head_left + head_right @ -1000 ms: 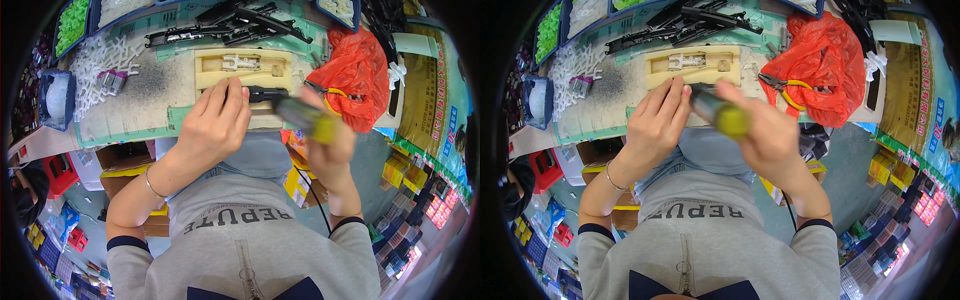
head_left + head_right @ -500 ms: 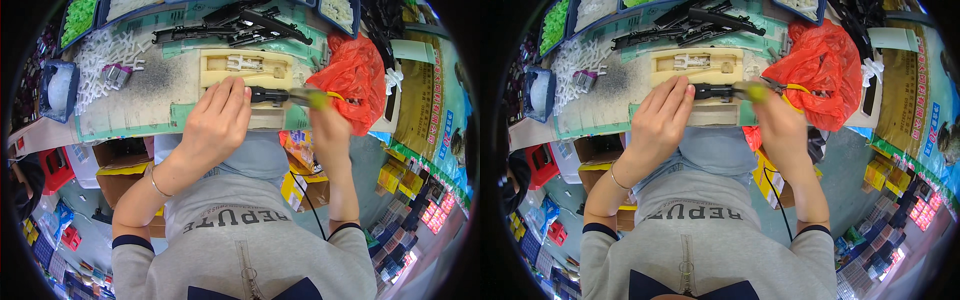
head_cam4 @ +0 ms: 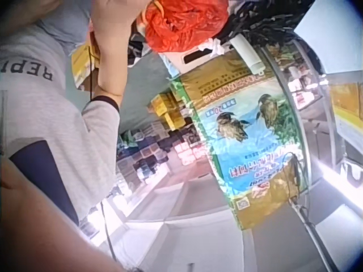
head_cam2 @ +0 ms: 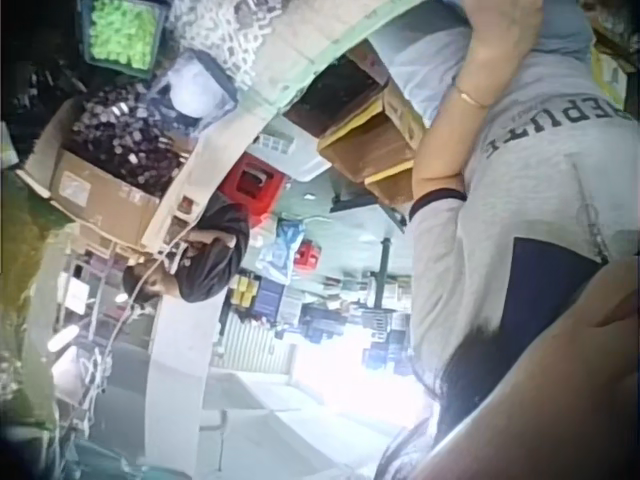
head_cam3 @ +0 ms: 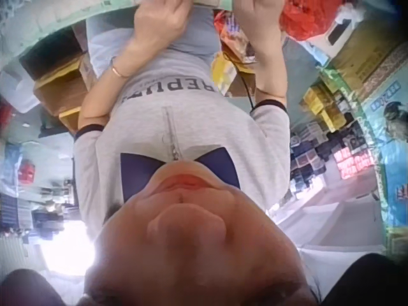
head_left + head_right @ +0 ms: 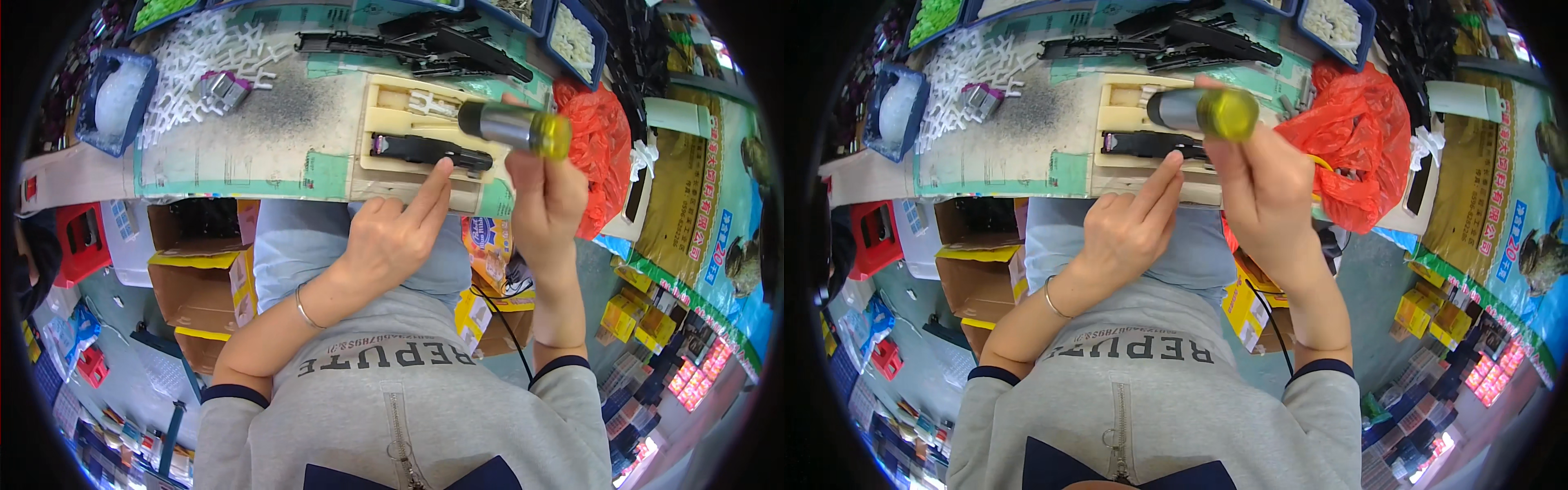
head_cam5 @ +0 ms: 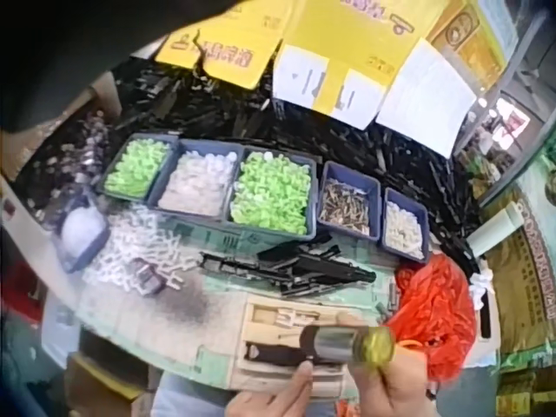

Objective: The person is assembling small plastic toy components using various tools and jigs at a factory workstation.

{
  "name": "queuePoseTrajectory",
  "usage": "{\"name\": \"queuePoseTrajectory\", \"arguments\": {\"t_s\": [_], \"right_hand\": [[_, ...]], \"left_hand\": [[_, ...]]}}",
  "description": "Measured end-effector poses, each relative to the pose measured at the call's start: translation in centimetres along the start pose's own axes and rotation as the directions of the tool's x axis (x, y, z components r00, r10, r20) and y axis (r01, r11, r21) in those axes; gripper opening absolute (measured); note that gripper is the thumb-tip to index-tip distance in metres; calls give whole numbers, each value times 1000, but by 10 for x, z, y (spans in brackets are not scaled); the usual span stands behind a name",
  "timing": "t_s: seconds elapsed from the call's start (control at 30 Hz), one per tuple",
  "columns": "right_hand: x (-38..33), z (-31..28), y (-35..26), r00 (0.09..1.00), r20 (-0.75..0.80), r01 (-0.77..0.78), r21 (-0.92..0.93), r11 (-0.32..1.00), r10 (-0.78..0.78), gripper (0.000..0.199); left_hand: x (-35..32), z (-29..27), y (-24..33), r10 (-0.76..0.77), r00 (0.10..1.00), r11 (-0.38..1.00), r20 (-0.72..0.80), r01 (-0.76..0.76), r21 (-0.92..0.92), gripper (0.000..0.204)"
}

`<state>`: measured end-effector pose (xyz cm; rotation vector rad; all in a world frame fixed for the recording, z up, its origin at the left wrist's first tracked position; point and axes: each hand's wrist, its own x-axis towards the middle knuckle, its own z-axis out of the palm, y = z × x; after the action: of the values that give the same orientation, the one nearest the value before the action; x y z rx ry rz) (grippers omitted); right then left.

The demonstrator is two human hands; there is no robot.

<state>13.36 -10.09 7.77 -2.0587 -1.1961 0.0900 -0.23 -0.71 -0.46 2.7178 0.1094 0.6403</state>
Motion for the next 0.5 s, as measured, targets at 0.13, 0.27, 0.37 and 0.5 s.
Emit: {"name": "queuePoseTrajectory", "arguments": {"t_s": [0.13, 0.27, 0.37, 0.5], "right_hand": [[-5, 4, -6, 957, 265, -62, -199, 978, 115, 34], [-7, 15, -4, 984, 30, 173, 106, 979, -177, 37], [2, 20, -15, 945, 325, 116, -213, 970, -41, 35], [11, 36, -14, 982, 48, 172, 160, 972, -182, 33]], "left_hand": [[-5, 6, 1, -20, 999, 1000, -47, 20, -8, 34], [-13, 14, 1, -4, 999, 998, -55, 1, -58, 34], [-15, 15, 2, -38, 998, 996, -56, 33, -80, 32], [-10, 13, 3, -59, 996, 993, -60, 52, -105, 28]]}}
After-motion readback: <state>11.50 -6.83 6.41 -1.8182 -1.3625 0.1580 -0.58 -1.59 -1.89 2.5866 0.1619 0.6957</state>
